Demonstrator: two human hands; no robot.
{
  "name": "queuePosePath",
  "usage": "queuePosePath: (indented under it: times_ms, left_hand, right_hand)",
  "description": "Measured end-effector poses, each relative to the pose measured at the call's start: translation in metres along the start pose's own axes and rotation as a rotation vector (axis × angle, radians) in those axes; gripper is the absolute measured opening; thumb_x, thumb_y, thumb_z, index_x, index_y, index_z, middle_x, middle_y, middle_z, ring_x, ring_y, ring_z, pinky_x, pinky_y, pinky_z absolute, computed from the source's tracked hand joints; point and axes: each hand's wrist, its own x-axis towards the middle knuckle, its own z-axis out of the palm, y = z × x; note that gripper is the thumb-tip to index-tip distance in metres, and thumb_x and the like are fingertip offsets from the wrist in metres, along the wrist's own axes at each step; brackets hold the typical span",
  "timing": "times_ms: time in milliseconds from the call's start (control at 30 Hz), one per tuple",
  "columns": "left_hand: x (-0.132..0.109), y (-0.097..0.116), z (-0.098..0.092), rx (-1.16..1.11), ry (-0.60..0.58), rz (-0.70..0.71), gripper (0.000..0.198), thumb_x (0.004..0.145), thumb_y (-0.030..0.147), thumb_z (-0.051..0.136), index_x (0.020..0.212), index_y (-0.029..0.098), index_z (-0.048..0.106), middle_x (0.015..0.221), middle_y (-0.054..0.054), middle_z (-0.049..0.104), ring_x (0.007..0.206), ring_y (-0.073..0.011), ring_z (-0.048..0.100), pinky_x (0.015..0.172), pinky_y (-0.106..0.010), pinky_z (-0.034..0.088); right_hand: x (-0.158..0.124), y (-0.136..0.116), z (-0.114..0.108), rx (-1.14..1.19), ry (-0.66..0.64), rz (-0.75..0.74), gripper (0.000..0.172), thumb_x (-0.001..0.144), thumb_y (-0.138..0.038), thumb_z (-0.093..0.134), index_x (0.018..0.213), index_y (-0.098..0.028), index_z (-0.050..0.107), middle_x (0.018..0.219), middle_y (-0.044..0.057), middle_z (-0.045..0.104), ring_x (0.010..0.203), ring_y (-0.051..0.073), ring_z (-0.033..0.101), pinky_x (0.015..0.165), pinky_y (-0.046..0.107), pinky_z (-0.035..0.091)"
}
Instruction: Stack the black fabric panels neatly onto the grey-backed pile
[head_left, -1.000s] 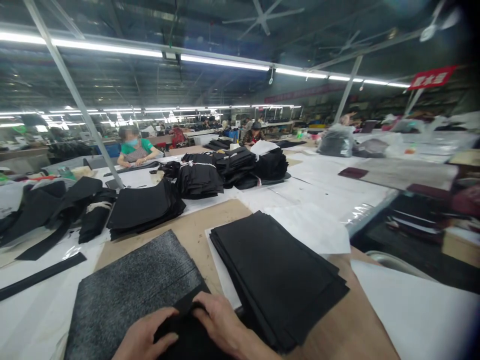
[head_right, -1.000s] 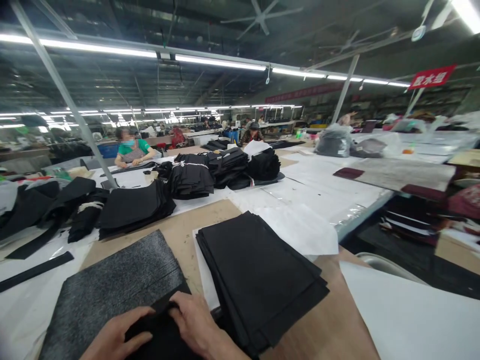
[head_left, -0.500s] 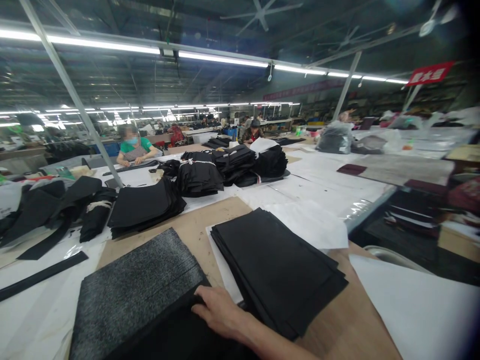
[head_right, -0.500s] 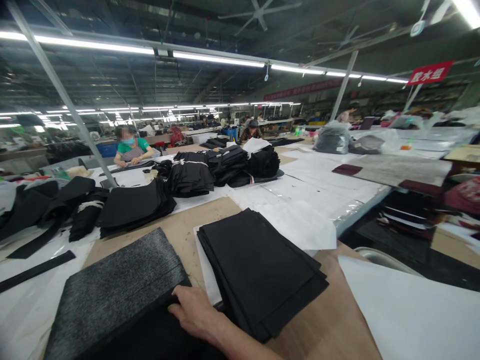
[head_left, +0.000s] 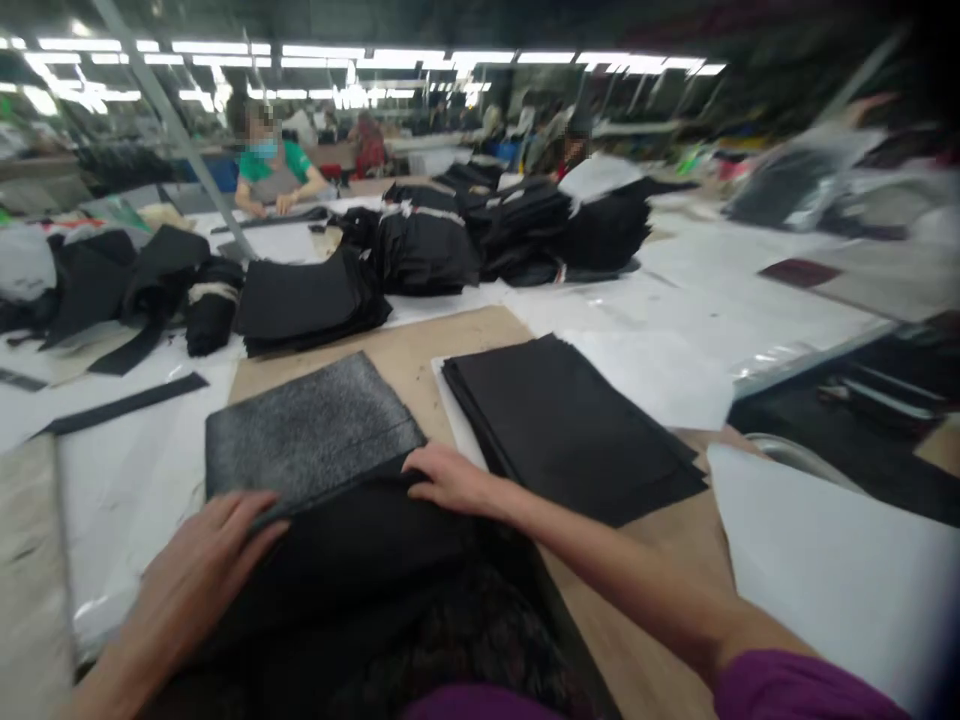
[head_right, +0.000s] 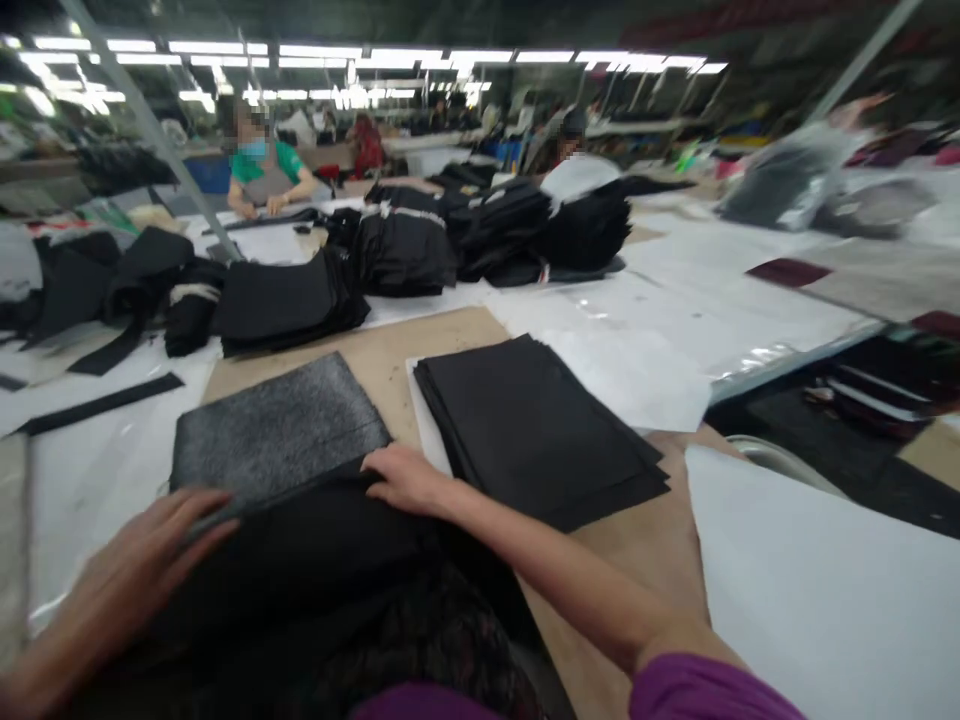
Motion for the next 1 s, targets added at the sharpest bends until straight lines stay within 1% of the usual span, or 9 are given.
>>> queuePosePath:
  times_ms: [100, 133, 233, 300, 400, 500, 667, 900, 1000]
  left_hand:
    - [0.024, 0.03, 0.033, -0.206, -0.168, -0.004, 0.041, 0.098, 0.051, 0.053, 0.132, 0.028, 0.054, 0.13, -0.006, 0.062, 0.12, -0.0241, 0.058, 0.103, -0.041, 0.049]
    - [0.032, 0.036, 0.047, -0.238, -0.18, 0.013, 0.042, 0.098, 0.049, 0.054, 0.135, 0.027, 0.051, 0.132, -0.006, 0.061, 0.123, -0.0237, 0.056, 0.105, -0.042, 0.047]
    - [0.05, 0.048, 0.078, -0.225, -0.221, 0.057, 0.035, 0.098, 0.041, 0.058, 0.13, 0.026, 0.054, 0.123, -0.006, 0.064, 0.115, -0.0233, 0.057, 0.102, -0.043, 0.045]
    - [0.055, 0.05, 0.089, -0.19, -0.214, 0.062, 0.026, 0.099, 0.035, 0.058, 0.123, 0.025, 0.058, 0.111, -0.005, 0.066, 0.106, -0.0224, 0.058, 0.097, -0.042, 0.044]
    - [0.055, 0.048, 0.095, -0.177, -0.18, 0.056, 0.022, 0.098, 0.032, 0.059, 0.118, 0.024, 0.061, 0.103, -0.004, 0.066, 0.101, -0.0215, 0.058, 0.094, -0.04, 0.043]
    - [0.054, 0.046, 0.095, -0.174, -0.143, 0.044, 0.026, 0.096, 0.032, 0.063, 0.12, 0.024, 0.06, 0.106, -0.004, 0.066, 0.105, -0.022, 0.058, 0.095, -0.041, 0.04]
    - [0.059, 0.044, 0.097, -0.176, -0.126, 0.033, 0.025, 0.096, 0.034, 0.064, 0.119, 0.025, 0.062, 0.107, -0.003, 0.067, 0.104, -0.021, 0.059, 0.095, -0.041, 0.038]
    - [0.064, 0.042, 0.104, -0.149, -0.07, 0.065, 0.016, 0.099, 0.027, 0.056, 0.107, 0.024, 0.069, 0.099, -0.003, 0.068, 0.097, -0.0186, 0.059, 0.092, -0.038, 0.04]
    - [0.064, 0.04, 0.106, -0.125, -0.054, 0.11, 0.018, 0.1, 0.026, 0.055, 0.113, 0.025, 0.068, 0.1, -0.003, 0.067, 0.098, -0.0184, 0.058, 0.093, -0.039, 0.039]
  right_hand:
    - [0.008, 0.01, 0.003, 0.074, -0.016, -0.001, 0.018, 0.084, -0.019, 0.072, 0.102, -0.021, 0.069, 0.099, 0.005, 0.067, 0.096, 0.021, 0.058, 0.086, 0.032, 0.043]
    - [0.011, 0.013, 0.004, 0.092, -0.022, -0.005, 0.018, 0.083, -0.02, 0.073, 0.101, -0.021, 0.07, 0.097, 0.004, 0.067, 0.095, 0.021, 0.058, 0.085, 0.032, 0.042]
    - [0.014, 0.02, 0.006, 0.11, -0.037, -0.031, 0.017, 0.084, -0.023, 0.074, 0.1, -0.021, 0.07, 0.093, 0.003, 0.066, 0.093, 0.02, 0.058, 0.084, 0.032, 0.042]
    - [0.014, 0.023, 0.004, 0.098, -0.037, -0.055, 0.021, 0.084, -0.025, 0.074, 0.104, -0.021, 0.068, 0.096, 0.003, 0.067, 0.095, 0.021, 0.058, 0.086, 0.032, 0.043]
    - [0.011, 0.03, -0.004, 0.071, -0.024, -0.1, 0.035, 0.085, -0.027, 0.074, 0.118, -0.02, 0.063, 0.108, 0.006, 0.065, 0.102, 0.021, 0.058, 0.091, 0.034, 0.044]
    - [0.01, 0.037, -0.014, 0.054, -0.009, -0.139, 0.047, 0.088, -0.032, 0.072, 0.131, -0.02, 0.057, 0.112, 0.007, 0.062, 0.103, 0.02, 0.058, 0.092, 0.035, 0.046]
    - [0.016, 0.044, -0.015, 0.037, 0.053, -0.174, 0.027, 0.1, -0.036, 0.053, 0.118, -0.021, 0.067, 0.105, 0.007, 0.066, 0.102, 0.019, 0.061, 0.092, 0.033, 0.048]
    - [0.022, 0.052, -0.007, 0.008, 0.105, -0.225, 0.022, 0.101, -0.03, 0.052, 0.106, -0.023, 0.072, 0.098, 0.004, 0.066, 0.096, 0.017, 0.061, 0.086, 0.03, 0.047]
    - [0.02, 0.056, -0.008, -0.006, 0.095, -0.265, 0.024, 0.103, -0.031, 0.049, 0.107, -0.024, 0.072, 0.099, 0.003, 0.065, 0.095, 0.016, 0.06, 0.084, 0.029, 0.047]
